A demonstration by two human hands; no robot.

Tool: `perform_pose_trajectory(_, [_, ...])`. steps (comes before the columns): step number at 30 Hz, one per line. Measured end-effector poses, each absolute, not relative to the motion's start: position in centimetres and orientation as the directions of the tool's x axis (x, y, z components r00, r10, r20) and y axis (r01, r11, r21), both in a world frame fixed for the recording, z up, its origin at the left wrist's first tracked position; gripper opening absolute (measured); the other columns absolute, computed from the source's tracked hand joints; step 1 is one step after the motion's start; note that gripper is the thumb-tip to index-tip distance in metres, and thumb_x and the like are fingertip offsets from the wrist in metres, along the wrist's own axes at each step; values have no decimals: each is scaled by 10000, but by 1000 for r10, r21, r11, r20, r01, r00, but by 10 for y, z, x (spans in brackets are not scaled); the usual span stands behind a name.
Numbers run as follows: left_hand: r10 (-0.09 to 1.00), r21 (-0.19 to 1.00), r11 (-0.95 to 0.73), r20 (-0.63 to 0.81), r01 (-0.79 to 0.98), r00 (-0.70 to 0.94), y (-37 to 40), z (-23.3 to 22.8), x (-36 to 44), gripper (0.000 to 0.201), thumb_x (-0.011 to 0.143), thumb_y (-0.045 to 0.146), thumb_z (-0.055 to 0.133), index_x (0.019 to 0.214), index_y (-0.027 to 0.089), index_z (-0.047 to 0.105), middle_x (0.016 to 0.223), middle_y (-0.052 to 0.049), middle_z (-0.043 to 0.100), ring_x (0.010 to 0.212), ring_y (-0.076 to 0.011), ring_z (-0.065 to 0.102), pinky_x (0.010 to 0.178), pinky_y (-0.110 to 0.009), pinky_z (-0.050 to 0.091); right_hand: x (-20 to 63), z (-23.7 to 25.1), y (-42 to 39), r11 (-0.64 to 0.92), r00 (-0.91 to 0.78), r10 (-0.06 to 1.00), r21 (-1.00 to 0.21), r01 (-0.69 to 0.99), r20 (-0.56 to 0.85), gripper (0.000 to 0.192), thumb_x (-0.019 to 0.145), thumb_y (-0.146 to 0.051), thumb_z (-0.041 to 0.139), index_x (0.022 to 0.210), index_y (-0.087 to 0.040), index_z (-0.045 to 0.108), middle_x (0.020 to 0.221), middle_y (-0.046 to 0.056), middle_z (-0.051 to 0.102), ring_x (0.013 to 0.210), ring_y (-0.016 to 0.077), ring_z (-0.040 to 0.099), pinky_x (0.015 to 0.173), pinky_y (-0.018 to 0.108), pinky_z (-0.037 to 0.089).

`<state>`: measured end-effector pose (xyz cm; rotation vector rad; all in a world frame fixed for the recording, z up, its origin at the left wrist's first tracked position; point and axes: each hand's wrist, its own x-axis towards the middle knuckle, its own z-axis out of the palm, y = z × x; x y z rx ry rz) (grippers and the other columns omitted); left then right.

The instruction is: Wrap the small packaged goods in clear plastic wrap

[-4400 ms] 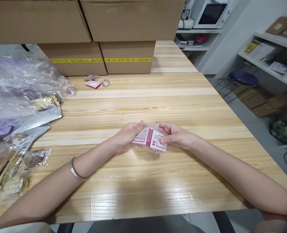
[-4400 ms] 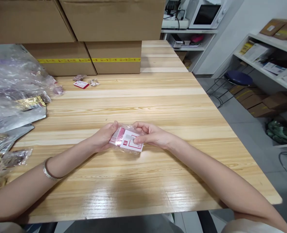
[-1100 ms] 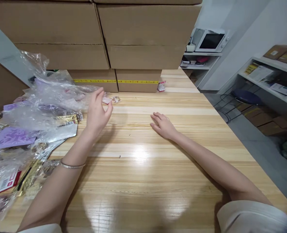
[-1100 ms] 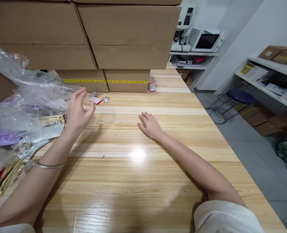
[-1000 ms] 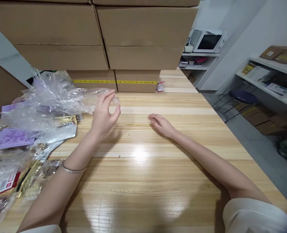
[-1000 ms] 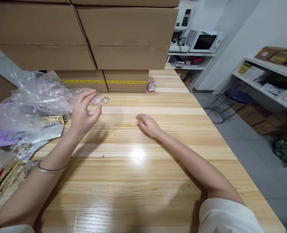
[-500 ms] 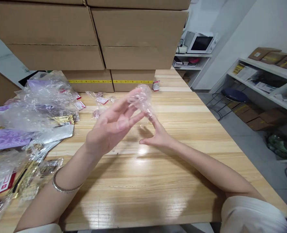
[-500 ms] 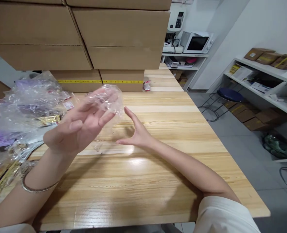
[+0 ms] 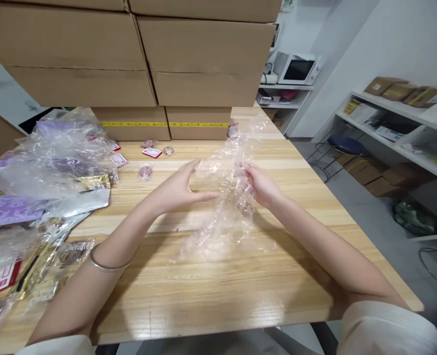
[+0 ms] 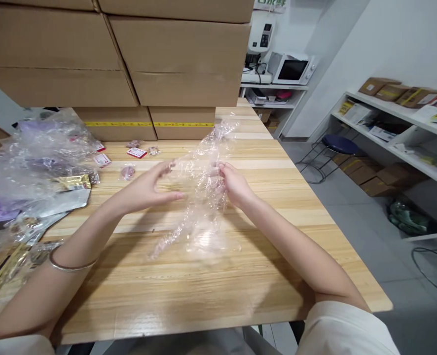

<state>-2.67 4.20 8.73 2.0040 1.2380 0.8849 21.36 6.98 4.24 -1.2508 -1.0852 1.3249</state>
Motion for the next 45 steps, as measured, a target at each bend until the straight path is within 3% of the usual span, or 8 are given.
perform_pose_trajectory(5, [919,923,-172,24,345,394,55,75,-31,282,771,502,720,775,220,720,817,-78,720,749,-217,661,687,-324,541,227,40,64,-125,-85,988,-991,50,-129,183,919,-389,521,974,-244,617,764,6,617,619,155,577,572,287,521])
perform_pose_trajectory(11, [967,942,93,-163,323,197,76,95,-83,310,746,537,742,752,236,665,451,62,354,357,-87,282,378,-233,292,264,16,66,-165,112,984,-936,311,-137,212,893,-429,543,946,-239,620,513,-61,463,392,146,429,440,296,433])
perform_pose_trajectory(15, [969,720,-70,212,690,-123,87,92,-92,269,766,397,717,949,210,657,780,-57,590,720,-236,615,767,-414,533,280,-1,55,-241,174,965,-920,308,-195,176,879,-408,547,848,-239,588,510,-38,500,381,159,444,417,303,420])
perform_pose_trajectory(19, [803,406,-266,595,875,-32,63,83,-59,434,878,315,578,1280,150,570,1407,-211,460,1363,-380,414,1152,-531,305,282,-10,41,-340,237,930,-904,259,-282,127,917,-318,433,821,-256,488,543,-26,518,366,149,448,340,272,361])
perform_pose_trajectory(26, [903,389,-353,-96,851,419,16,11,-9,761,974,635,317,1539,126,346,1607,-206,282,1498,-422,196,1182,-614,213,293,-6,27,-403,208,913,-847,347,-350,138,965,-317,380,965,-241,495,553,-47,546,336,135,471,350,246,360])
perform_pose_trajectory(37, [768,288,-612,-3,736,640,61,1,-61,548,1005,571,333,1465,311,480,1619,-38,322,1518,-306,201,1225,-522,156,324,19,35,-46,45,995,11,999,90,525,1013,-402,298,1338,-51,516,1218,275,642,1062,397,659,855,535,498])
perform_pose_trajectory(41, [952,141,-187,270,972,144,86,18,-88,501,979,380,384,1357,97,552,1477,-222,462,1358,-359,436,1120,-508,336,287,16,37,590,-587,803,-5,807,99,567,1021,-491,351,1517,-217,375,1577,115,388,1475,322,312,1192,559,260])
perform_pose_trajectory(45, [948,36,273,160,961,-275,114,19,-124,632,854,291,535,1401,-13,448,1343,-353,502,1255,-473,488,1018,-569,372,263,-8,36,742,-742,669,-101,663,41,667,990,-559,425,1580,-366,178,1661,13,142,1529,302,126,1217,575,213])
